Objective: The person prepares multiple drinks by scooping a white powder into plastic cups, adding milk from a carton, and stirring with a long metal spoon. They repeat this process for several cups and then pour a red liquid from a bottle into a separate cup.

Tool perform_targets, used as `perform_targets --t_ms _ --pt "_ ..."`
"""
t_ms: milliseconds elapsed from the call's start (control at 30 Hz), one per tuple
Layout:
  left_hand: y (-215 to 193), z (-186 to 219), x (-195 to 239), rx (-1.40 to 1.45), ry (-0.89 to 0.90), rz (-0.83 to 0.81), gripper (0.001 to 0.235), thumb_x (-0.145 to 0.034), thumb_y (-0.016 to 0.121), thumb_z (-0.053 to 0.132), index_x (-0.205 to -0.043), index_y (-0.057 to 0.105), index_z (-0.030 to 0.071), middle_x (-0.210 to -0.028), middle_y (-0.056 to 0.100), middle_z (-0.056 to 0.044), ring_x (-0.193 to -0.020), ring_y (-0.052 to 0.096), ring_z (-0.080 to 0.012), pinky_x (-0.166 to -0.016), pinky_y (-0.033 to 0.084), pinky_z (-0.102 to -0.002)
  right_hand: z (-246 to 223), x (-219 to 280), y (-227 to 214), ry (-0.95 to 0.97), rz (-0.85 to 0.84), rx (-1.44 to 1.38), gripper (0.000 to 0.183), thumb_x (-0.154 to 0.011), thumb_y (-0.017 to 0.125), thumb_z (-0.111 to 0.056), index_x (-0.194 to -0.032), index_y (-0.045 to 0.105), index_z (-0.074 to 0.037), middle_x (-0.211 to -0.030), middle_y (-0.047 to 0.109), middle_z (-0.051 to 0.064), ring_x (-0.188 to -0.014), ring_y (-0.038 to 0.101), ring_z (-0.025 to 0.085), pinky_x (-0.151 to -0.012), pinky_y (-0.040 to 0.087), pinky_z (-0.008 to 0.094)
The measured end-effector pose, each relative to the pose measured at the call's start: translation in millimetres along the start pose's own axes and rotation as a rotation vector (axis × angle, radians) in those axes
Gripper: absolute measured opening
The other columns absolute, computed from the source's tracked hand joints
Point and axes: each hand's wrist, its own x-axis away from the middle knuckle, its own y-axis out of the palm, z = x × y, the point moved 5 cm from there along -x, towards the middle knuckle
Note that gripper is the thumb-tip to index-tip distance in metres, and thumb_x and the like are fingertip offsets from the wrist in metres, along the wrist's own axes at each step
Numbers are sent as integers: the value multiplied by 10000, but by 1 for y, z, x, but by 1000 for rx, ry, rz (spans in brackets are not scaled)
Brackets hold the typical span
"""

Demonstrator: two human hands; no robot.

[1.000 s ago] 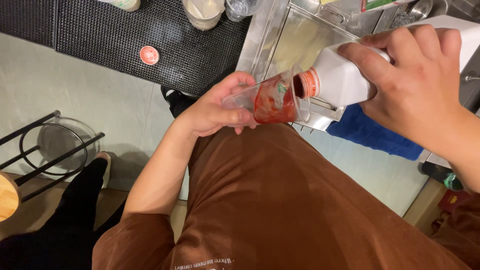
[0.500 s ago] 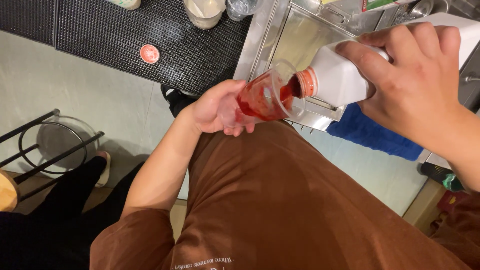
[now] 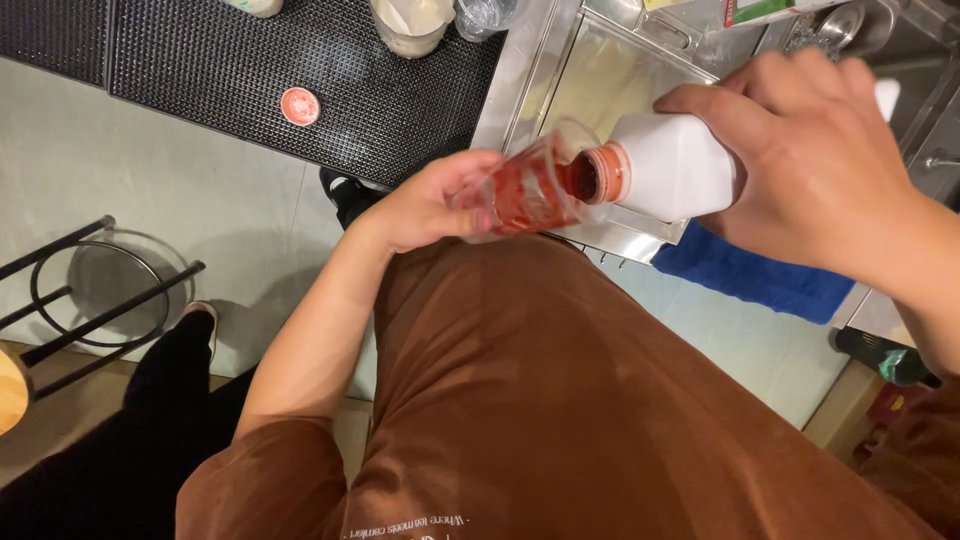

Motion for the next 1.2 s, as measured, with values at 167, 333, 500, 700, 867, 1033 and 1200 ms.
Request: perform_targets --t_ms 167,333,500,700,867,1033,1200 --pt "15 39 4 -299 163 161 728 -810 867 -2 -1433 490 13 -1387 533 -98 -1286 559 -171 -1049 534 -290 6 -17 22 116 -276 -263 966 -560 919 -411 -1453 598 -231 -1034 593 100 -1105 560 382 -969 374 489" --pt "22 63 -1 -805 360 382 734 -793 934 208 -1406 562 51 -1352 549 -134 -1309 534 -268 -1145 436 -358 1 -43 28 230 -500 -502 1038 -444 1010 -301 -1386 587 -199 -1253 630 97 -1233 527 354 -1038 408 467" --pt "23 58 -11 -905 465 555 574 -827 812 18 -1347 569 37 -1318 527 -148 -1273 558 -300 -1113 456 -370 15 -40 42 530 -721 -838 905 -473 981 -76 -1294 616 -180 -1088 687 5 -961 659 183 -768 525 337" --pt "23 41 -23 -1038 451 797 593 -781 828 89 -1326 595 87 -1334 643 -89 -1251 577 -291 -1083 443 -377 30 -44 62 408 -629 -974 895 -462 969 -154 -1287 627 -193 -1154 682 -21 -1009 651 158 -820 540 319" --pt "21 33 -30 -1041 396 827 648 -753 854 106 -1348 597 111 -1346 652 -63 -1250 580 -283 -1105 438 -389 35 -45 68 382 -630 -960 911 -451 973 -168 -1291 622 -201 -1174 678 -29 -1037 650 155 -845 524 313" --pt "18 34 -32 -1068 405 822 668 -739 844 94 -1359 594 97 -1352 647 -77 -1247 578 -294 -1110 440 -402 36 -47 68 383 -638 -991 861 -470 969 -160 -1265 639 -180 -1120 704 -24 -991 658 145 -815 527 297" --pt "12 34 -24 -1058 412 847 673 -752 853 132 -1371 593 86 -1357 648 -91 -1246 586 -296 -1090 449 -391 32 -50 69 379 -618 -1045 903 -468 975 -172 -1302 629 -158 -1086 681 -2 -948 631 143 -782 537 297"
